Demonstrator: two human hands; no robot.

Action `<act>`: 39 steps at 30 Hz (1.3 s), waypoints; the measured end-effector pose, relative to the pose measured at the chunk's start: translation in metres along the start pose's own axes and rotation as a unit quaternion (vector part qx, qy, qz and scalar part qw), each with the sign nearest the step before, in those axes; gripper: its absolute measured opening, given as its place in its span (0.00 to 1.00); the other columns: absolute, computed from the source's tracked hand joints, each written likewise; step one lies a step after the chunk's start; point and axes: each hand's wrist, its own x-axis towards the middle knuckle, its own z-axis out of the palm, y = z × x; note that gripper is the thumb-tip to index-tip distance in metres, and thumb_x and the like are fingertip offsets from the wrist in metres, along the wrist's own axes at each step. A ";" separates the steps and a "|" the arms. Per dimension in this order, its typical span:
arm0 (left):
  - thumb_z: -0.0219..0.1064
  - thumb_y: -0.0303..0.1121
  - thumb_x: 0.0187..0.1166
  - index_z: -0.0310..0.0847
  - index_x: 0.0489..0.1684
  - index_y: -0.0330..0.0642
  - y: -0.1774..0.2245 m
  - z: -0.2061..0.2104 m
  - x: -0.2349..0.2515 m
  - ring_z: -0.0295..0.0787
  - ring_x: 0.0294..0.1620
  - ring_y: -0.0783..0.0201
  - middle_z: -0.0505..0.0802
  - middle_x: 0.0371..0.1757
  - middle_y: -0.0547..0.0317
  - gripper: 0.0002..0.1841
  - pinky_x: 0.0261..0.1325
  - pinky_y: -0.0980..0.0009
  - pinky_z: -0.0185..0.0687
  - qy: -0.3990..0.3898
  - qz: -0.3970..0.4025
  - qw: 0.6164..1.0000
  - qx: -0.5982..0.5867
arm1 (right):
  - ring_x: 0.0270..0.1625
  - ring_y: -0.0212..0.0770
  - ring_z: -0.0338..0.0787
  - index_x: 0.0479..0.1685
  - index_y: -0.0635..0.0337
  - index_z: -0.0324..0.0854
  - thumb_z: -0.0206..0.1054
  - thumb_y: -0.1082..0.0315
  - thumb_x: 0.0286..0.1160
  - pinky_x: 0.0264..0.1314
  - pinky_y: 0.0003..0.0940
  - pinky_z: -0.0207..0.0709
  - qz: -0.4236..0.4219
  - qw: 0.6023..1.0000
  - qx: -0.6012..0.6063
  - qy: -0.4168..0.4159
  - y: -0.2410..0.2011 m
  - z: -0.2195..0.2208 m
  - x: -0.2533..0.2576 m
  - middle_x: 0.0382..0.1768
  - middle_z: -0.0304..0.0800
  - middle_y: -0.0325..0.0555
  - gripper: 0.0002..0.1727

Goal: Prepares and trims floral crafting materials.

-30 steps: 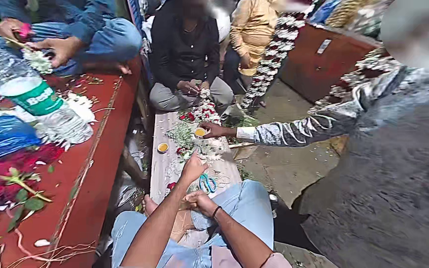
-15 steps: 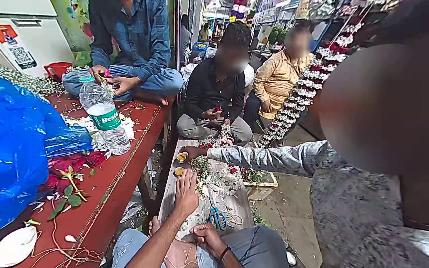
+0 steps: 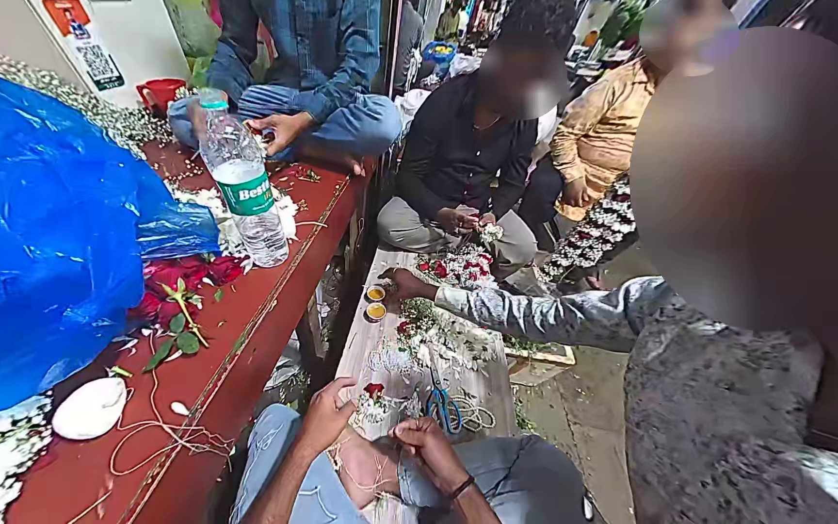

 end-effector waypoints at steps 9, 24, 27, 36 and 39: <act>0.63 0.40 0.85 0.88 0.44 0.36 0.007 0.043 -0.042 0.88 0.35 0.63 0.91 0.34 0.53 0.15 0.48 0.60 0.85 -0.201 0.068 0.977 -0.019 | 0.25 0.27 0.82 0.28 0.59 0.91 0.73 0.69 0.71 0.32 0.29 0.77 -0.076 0.987 -0.139 0.012 -0.016 0.012 -0.033 0.21 0.88 0.35 0.06; 0.60 0.41 0.86 0.90 0.40 0.40 -0.008 0.052 -0.044 0.87 0.32 0.67 0.91 0.30 0.57 0.16 0.44 0.63 0.84 -0.176 0.081 0.981 0.010 | 0.23 0.24 0.81 0.29 0.59 0.91 0.74 0.68 0.72 0.28 0.25 0.75 -0.075 0.988 -0.132 -0.030 -0.007 0.011 -0.039 0.21 0.88 0.33 0.06; 0.60 0.39 0.84 0.93 0.47 0.45 -0.016 0.034 -0.021 0.92 0.49 0.53 0.95 0.44 0.51 0.14 0.56 0.45 0.87 -0.062 0.002 0.991 0.120 | 0.23 0.25 0.79 0.29 0.60 0.91 0.73 0.71 0.73 0.27 0.25 0.72 -0.100 0.990 -0.093 0.032 -0.004 0.006 -0.033 0.20 0.86 0.34 0.07; 0.77 0.28 0.59 0.90 0.37 0.42 -0.047 0.045 0.088 0.89 0.56 0.40 0.93 0.47 0.45 0.10 0.60 0.35 0.79 -0.172 -0.101 0.836 0.511 | 0.20 0.26 0.75 0.26 0.59 0.91 0.73 0.69 0.73 0.24 0.25 0.67 -0.074 0.991 -0.092 0.067 0.010 -0.006 -0.020 0.18 0.83 0.33 0.08; 0.74 0.26 0.64 0.90 0.36 0.39 -0.046 0.063 0.087 0.90 0.50 0.38 0.93 0.43 0.42 0.06 0.51 0.35 0.82 -0.180 -0.075 0.834 0.517 | 0.19 0.26 0.74 0.26 0.58 0.90 0.73 0.68 0.73 0.24 0.25 0.66 -0.054 0.991 -0.097 0.070 0.014 -0.006 -0.023 0.17 0.82 0.32 0.08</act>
